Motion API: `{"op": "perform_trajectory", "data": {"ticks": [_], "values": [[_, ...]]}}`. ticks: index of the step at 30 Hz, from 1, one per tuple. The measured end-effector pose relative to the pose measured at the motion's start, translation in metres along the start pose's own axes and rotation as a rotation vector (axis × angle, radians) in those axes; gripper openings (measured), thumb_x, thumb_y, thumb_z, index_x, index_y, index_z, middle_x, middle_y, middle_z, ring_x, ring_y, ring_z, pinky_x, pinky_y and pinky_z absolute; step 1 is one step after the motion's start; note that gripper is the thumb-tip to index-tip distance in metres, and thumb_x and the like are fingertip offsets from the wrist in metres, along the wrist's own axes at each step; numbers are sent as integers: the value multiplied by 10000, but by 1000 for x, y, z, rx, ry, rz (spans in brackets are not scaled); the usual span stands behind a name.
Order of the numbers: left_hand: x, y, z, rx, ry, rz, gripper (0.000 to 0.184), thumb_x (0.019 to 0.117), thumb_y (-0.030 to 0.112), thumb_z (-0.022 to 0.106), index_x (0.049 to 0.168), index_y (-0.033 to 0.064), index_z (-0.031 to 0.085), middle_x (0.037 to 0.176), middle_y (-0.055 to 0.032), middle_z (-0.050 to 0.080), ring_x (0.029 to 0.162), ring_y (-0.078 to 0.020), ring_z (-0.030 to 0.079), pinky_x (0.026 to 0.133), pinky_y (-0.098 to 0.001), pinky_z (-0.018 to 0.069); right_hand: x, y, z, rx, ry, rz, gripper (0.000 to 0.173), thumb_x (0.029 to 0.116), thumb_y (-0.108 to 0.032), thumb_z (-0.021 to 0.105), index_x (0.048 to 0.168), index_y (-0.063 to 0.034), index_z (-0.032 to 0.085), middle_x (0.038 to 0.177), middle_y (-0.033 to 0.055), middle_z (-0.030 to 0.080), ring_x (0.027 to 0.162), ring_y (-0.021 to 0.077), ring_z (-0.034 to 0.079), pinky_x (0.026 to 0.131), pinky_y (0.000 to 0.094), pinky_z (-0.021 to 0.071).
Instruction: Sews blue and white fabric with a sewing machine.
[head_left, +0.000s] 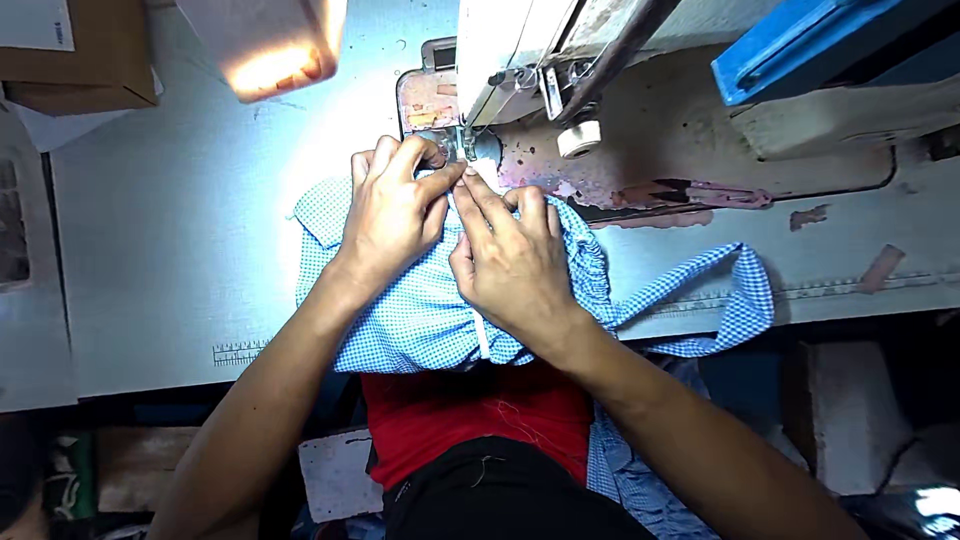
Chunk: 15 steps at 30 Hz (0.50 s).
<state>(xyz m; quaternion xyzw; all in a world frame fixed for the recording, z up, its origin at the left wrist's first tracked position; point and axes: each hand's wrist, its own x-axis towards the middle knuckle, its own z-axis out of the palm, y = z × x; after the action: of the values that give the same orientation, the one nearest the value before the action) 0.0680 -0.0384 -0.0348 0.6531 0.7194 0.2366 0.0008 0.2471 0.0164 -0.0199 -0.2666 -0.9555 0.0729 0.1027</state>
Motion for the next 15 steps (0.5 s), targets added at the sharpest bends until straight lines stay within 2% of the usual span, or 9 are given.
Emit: {"op": "perform_trajectory", "data": {"ticks": [5, 10, 15], "values": [[3, 0, -3, -4, -31, -4, 362, 1003, 214, 505, 1259, 271, 756, 1197, -44, 658, 1072, -256, 552, 925, -474, 347, 0, -4, 1, -19, -17, 10, 586, 972, -232, 435, 1522, -39, 492, 1618, 114, 427, 1208, 391, 516, 837, 533, 427], [3, -1, -4, -16, -46, -12, 365, 994, 204, 513, 1244, 291, 763, 1237, -8, 660, 1113, -237, 544, 946, -472, 341, 2, -2, 7, -21, 32, 24, 552, 984, -244, 419, 1494, -73, 543, 1550, 92, 520, 1182, 369, 545, 855, 516, 429], [4, -2, -3, -23, -46, -18, 365, 997, 194, 508, 1235, 290, 768, 1229, -1, 660, 1122, -230, 539, 962, -471, 339, 5, 0, 10, -9, 35, 31, 548, 994, -248, 381, 1488, -83, 550, 1554, 71, 520, 1178, 350, 544, 874, 501, 412]]}}
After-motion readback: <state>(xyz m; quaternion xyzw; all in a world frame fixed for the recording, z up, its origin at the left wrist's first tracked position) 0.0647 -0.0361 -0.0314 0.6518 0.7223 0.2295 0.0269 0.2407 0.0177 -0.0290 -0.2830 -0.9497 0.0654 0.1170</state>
